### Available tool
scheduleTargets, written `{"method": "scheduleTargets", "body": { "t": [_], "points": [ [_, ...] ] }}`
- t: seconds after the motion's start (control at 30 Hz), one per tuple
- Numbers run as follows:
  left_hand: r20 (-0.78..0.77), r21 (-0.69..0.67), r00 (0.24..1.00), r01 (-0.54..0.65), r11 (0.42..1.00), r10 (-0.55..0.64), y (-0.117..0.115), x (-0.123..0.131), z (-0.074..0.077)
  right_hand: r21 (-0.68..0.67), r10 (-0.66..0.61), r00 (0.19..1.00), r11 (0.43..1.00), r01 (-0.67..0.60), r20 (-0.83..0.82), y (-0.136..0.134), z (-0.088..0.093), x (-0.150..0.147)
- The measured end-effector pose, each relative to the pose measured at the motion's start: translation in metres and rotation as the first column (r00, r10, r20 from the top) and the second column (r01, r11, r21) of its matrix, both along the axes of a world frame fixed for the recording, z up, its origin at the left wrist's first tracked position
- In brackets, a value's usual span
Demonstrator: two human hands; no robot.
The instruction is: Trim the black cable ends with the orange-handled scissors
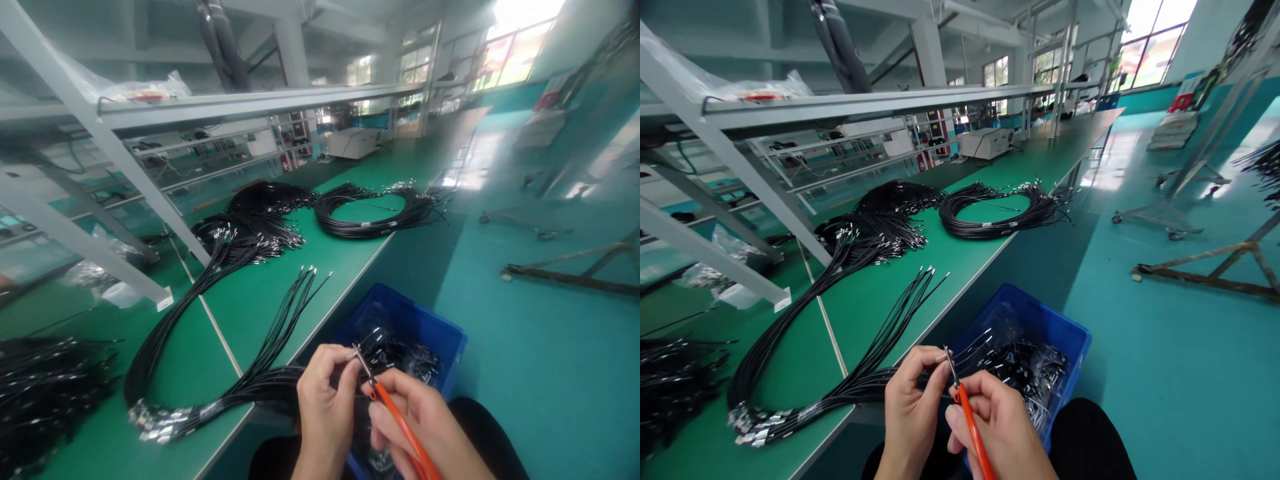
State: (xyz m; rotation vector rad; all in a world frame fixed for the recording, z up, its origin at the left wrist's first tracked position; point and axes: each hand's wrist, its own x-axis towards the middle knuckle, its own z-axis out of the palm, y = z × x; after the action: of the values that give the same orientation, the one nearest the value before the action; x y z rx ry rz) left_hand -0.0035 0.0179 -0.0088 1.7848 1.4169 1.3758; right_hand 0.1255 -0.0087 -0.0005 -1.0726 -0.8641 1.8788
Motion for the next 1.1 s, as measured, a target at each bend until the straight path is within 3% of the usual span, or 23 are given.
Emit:
{"method": "scheduleTargets", "body": {
  "t": [0.3, 0.4, 0.47, 0.57, 0.63, 0.73, 0.83, 0.97, 1.1],
  "points": [
    [-0.015, -0.032, 1.000, 0.005, 0.999, -0.006, 0.003, 0.001, -0.003, 0.030, -0.006, 0.994, 1.000, 0.003, 0.106, -0.001, -0.007, 0.002],
    [-0.045, -0.044, 0.999, 0.011, 0.999, -0.013, 0.005, 0.000, -0.003, 0.142, -0.128, 0.975, 0.985, 0.103, 0.183, -0.007, -0.010, 0.002],
    [-0.079, -0.052, 0.997, 0.018, 0.998, -0.022, 0.005, -0.001, -0.002, 0.245, -0.336, 0.914, 0.928, 0.280, 0.228, -0.007, -0.010, 0.000],
    [-0.132, -0.074, 0.991, 0.024, 0.997, -0.034, 0.001, -0.001, 0.000, 0.440, -0.615, 0.747, 0.760, 0.478, 0.252, 0.002, -0.009, -0.004],
    [-0.157, -0.087, 0.987, 0.027, 0.996, -0.041, -0.001, 0.001, 0.003, 0.560, -0.671, 0.692, 0.692, 0.455, 0.268, 0.012, -0.008, -0.007],
    [-0.155, -0.107, 0.986, 0.041, 0.993, -0.057, -0.004, 0.003, 0.006, 0.642, -0.687, 0.661, 0.659, 0.392, 0.302, 0.025, -0.009, -0.012],
    [-0.115, -0.111, 0.992, 0.041, 0.993, -0.054, -0.004, 0.004, 0.005, 0.605, -0.693, 0.659, 0.668, 0.434, 0.293, 0.030, -0.013, -0.018],
    [-0.086, -0.097, 0.996, 0.031, 0.995, -0.040, -0.004, 0.003, 0.001, 0.439, -0.604, 0.787, 0.746, 0.501, 0.129, 0.026, -0.018, -0.025],
    [-0.092, -0.071, 0.995, 0.031, 0.997, -0.037, -0.006, 0.002, 0.000, 0.348, -0.503, 0.864, 0.816, 0.462, 0.034, 0.020, -0.021, -0.022]
  ]
}}
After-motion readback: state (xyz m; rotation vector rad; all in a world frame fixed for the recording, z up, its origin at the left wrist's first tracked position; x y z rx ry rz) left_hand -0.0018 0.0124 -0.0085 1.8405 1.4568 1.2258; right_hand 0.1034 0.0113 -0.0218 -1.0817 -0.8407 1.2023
